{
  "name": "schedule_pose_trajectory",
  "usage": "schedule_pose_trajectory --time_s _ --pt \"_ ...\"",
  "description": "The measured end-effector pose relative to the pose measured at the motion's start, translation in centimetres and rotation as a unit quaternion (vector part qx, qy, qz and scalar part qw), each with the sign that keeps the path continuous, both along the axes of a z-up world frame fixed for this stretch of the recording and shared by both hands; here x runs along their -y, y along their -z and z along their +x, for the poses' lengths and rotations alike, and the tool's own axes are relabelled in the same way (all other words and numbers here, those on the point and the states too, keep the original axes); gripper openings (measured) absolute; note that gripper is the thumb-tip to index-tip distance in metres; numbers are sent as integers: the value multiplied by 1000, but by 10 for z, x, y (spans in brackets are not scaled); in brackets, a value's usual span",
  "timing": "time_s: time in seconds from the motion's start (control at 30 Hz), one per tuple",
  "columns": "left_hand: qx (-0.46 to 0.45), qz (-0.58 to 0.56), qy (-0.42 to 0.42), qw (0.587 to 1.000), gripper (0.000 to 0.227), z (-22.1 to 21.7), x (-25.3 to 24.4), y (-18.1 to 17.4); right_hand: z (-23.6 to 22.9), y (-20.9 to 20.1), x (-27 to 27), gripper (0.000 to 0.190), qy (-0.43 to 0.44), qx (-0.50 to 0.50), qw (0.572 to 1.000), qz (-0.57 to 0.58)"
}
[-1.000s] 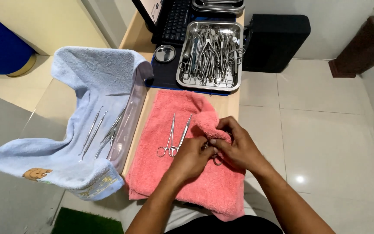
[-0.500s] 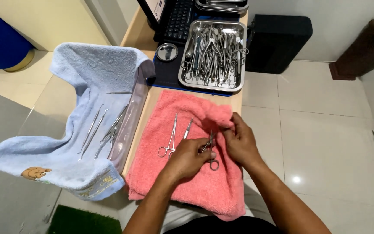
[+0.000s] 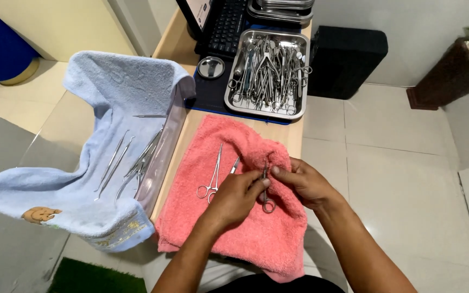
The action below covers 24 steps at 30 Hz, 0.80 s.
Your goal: Drying and organizing medical/surgical instruments using towels.
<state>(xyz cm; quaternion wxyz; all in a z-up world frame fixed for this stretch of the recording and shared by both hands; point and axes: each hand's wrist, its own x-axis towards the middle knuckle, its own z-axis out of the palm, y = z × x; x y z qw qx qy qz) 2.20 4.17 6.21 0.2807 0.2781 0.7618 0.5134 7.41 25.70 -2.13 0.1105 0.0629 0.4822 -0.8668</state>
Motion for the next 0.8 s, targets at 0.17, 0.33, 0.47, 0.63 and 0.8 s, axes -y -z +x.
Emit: schedule_pose_trajectory --time_s 0.17,0.33,0.47,0.63,0.8 --pt "-93 -72 -1 993 31 -2 -3 5 -4 -9 10 24 21 2 1000 -11" --pt "-104 -65 -23 992 30 0 -7 9 -2 -20 25 23 68 10 997 -32" --pt "-127 -78 -37 988 28 3 -7 13 -2 -18 31 28 142 -33 984 99" --pt "-156 -119 -37 980 31 1 -2 4 -2 -27 32 34 148 -219 884 385" --pt "-132 -146 -57 979 30 -1 -4 25 2 -61 29 35 100 -267 754 591"
